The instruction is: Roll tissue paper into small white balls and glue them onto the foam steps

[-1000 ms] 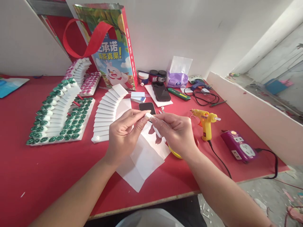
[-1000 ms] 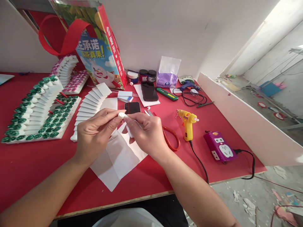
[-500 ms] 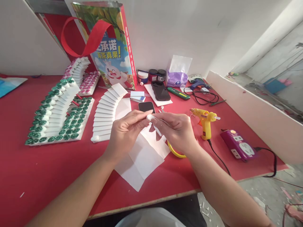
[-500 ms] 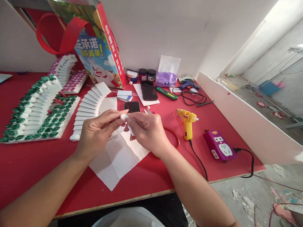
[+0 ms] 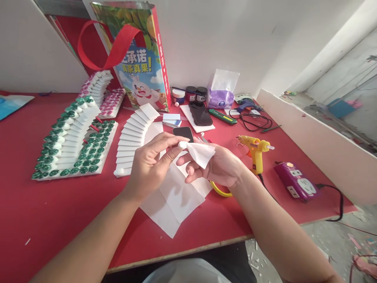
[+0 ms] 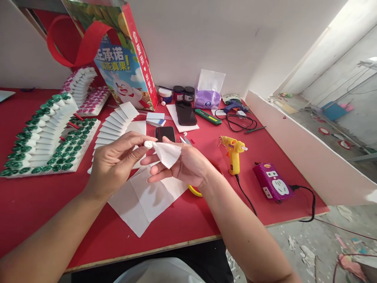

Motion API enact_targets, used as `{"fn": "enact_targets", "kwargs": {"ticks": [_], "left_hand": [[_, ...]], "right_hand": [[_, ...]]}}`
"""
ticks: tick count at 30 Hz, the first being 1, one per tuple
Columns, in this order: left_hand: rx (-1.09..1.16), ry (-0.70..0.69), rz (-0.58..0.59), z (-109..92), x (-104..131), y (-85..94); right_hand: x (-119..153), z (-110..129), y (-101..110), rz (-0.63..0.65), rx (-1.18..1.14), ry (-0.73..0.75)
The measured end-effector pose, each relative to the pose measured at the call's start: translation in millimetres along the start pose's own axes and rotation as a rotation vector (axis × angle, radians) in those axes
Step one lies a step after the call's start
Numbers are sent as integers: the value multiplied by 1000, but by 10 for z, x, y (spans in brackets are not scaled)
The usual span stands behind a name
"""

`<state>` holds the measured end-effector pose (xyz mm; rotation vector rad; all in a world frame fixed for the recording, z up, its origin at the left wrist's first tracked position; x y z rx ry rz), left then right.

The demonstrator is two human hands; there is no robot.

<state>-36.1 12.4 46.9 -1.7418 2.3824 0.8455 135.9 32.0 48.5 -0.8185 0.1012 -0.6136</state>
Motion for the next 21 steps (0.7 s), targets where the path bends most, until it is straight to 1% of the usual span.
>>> {"fn": "enact_targets", "kwargs": {"ticks": [2, 5, 8, 13, 15, 17, 19, 21], "left_hand": [[-15, -22, 24, -1, -1, -6], [-27, -13, 20, -3, -4, -12], [-29, 1, 19, -10, -7, -19], [-26, 31, 1, -26, -9, -30], [-7, 40, -5, -23, -9, -36], [30, 45, -20, -11, -8, -41], [75, 62, -39, 9, -6, -51], [118, 80, -57, 29, -1, -65]], "right_hand": [[8, -9, -6, 31, -3, -11], [31, -12, -5, 63, -8, 23], [60, -9, -1, 55, 17, 72], [92, 19, -10, -4, 237, 125], [94, 31, -18, -46, 389, 167], [91, 32, -28, -121, 592, 229], [92, 22, -40, -238, 799, 317], [96, -4, -53, -369, 953, 387]]}}
Point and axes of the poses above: each hand's wrist, its own x-axis away from the middle knuckle, its own y-axis out of the back of the hand, z = x × y, the point moved 2 cm from there along -x, towards the middle knuckle, and after that the axes turned 15 degrees about z, right-handed, at the moved point
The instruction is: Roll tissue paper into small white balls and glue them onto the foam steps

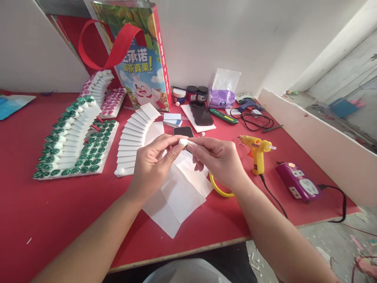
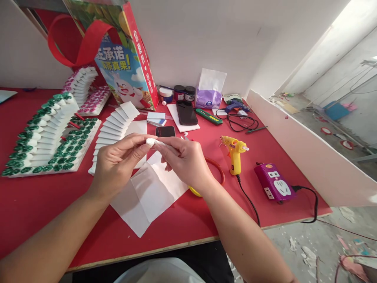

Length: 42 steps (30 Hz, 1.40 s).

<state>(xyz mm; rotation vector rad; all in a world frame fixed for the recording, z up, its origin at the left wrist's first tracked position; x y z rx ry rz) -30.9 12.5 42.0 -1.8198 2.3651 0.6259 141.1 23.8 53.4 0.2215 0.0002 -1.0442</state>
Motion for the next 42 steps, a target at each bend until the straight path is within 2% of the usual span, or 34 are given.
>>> {"fn": "enact_targets", "kwargs": {"ticks": [4, 7, 13, 17, 20, 24, 27, 30, 34, 38, 42], "left_hand": [[-12, 8, -41, 14, 18, -36], [-141, -70, -80, -2, 38, -69], [-370, -243, -158, -4, 76, -143], [-380, -320, -166, -10, 85, -174], [-217, -227, -103, -5, 60, -136], [27, -3, 2, 27, 14, -30], [52, 52, 59, 34, -1, 16], [58, 72, 68, 30, -1, 1], [70, 99, -4, 27, 14, -70], [-63, 19, -50, 22, 40, -126], [-385, -206, -131, -13, 66, -159]], "right_hand": [[44, -2, -68, -147, 253, 31], [75, 17, -120, -199, 375, 95], [110, 63, -165, -180, 455, 202], [110, 71, -117, -190, 452, 224], [102, 62, -51, -163, 437, 243], [88, 51, 2, -78, 454, 321], [77, 41, -4, -67, 476, 317], [63, 29, -35, -78, 486, 253], [55, 6, -79, -128, 525, 156], [72, -8, -123, -200, 642, 233], [86, -5, -149, -175, 661, 302]]}}
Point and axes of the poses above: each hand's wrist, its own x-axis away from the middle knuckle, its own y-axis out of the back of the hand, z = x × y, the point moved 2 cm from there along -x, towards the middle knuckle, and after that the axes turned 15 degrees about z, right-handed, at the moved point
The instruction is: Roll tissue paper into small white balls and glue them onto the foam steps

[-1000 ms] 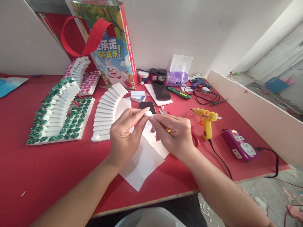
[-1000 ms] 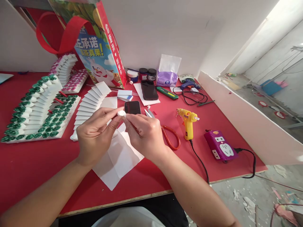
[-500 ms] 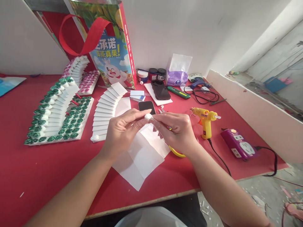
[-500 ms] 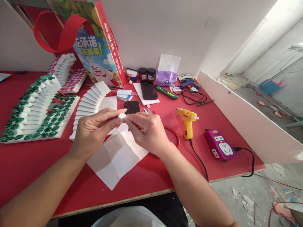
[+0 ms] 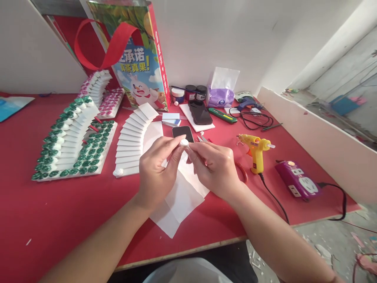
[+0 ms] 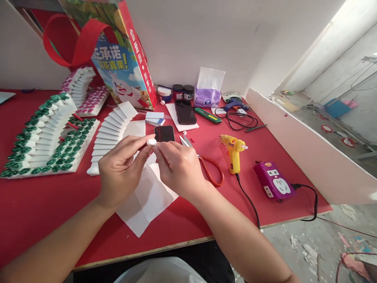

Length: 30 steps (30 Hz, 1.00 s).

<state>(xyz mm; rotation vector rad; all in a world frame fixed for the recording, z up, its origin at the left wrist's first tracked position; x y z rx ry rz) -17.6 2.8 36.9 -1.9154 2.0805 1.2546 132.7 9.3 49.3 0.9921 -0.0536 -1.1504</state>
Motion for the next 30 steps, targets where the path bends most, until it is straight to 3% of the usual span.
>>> {"fn": "enact_targets", "kwargs": {"ticks": [3, 5, 10, 12, 21, 23, 27, 30], "left_hand": [[-95, -115, -43, -25, 3, -1], [-16, -98, -9, -14, -11, 14], [454, 250, 164, 109, -75, 86], [541, 306, 209, 138, -94, 110], [368, 205, 214, 110, -69, 85], [378, 242, 191, 108, -69, 87], [410, 288, 171, 126, -82, 122], [400, 266, 171, 145, -88, 143]], "right_hand": [[-7, 2, 35, 10, -96, -22], [-17, -10, 71, 36, -168, -55], [-47, -74, 137, 128, -252, -48], [-54, -99, 137, 146, -250, -20], [-31, -61, 48, 84, -167, -115], [-46, -68, 52, 112, -367, -215], [-93, -139, 48, 326, -1145, -497], [-113, -176, 51, 460, -1494, -565]]}}
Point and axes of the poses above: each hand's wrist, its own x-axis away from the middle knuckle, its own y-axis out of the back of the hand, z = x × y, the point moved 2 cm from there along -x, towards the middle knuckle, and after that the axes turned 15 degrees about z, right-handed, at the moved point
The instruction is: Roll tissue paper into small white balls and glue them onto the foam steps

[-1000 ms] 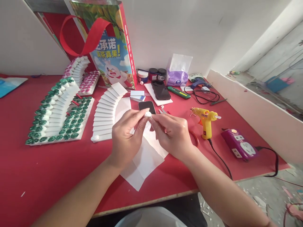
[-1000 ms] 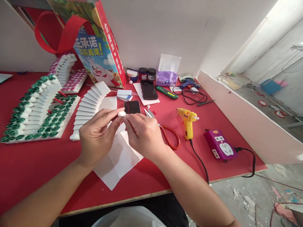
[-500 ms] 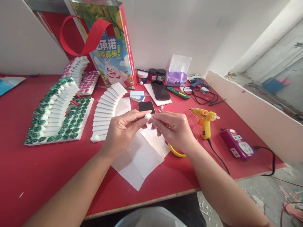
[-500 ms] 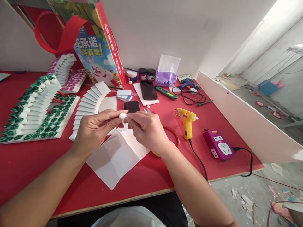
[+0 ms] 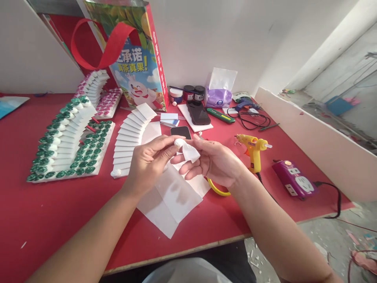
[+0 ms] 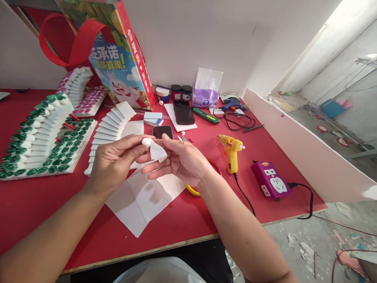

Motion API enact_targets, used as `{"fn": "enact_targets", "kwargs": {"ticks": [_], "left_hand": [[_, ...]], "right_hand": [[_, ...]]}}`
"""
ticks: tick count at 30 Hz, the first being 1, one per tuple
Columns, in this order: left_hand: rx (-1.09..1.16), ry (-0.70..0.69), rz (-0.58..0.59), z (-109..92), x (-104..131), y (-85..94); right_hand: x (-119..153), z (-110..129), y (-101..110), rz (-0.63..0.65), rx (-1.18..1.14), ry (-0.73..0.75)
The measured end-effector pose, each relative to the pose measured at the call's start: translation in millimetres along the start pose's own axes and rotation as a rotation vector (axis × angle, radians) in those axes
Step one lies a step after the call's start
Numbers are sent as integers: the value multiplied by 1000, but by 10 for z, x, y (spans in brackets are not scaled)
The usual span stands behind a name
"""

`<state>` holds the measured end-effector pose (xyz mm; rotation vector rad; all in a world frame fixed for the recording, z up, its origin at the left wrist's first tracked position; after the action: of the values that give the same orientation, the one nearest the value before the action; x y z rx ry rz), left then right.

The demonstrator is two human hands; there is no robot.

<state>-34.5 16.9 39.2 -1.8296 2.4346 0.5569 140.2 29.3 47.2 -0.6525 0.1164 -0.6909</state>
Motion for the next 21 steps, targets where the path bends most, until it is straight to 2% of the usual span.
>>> {"fn": "enact_targets", "kwargs": {"ticks": [4, 9, 14, 21], "left_hand": [[-9, -15, 7, 3, 2, 4], [-1, 11, -13, -2, 9, -1], [0, 12, -30, -9, 13, -11], [47, 27, -51, -18, 29, -50]], "right_hand": [[4, -6, 12, 49, -144, 33], [19, -13, -17, 18, -90, 73], [22, -5, -8, -42, 140, 136], [33, 11, -70, -266, 589, 271]]}}
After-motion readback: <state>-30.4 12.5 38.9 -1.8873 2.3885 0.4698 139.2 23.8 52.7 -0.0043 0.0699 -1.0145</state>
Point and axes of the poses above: each hand's wrist, its own x-axis away from the middle knuckle, its own y-axis out of the back of the hand, z = x × y, the point moved 2 cm from there along -x, towards the middle knuckle, and after that the axes turned 15 degrees about z, right-handed, at the moved point
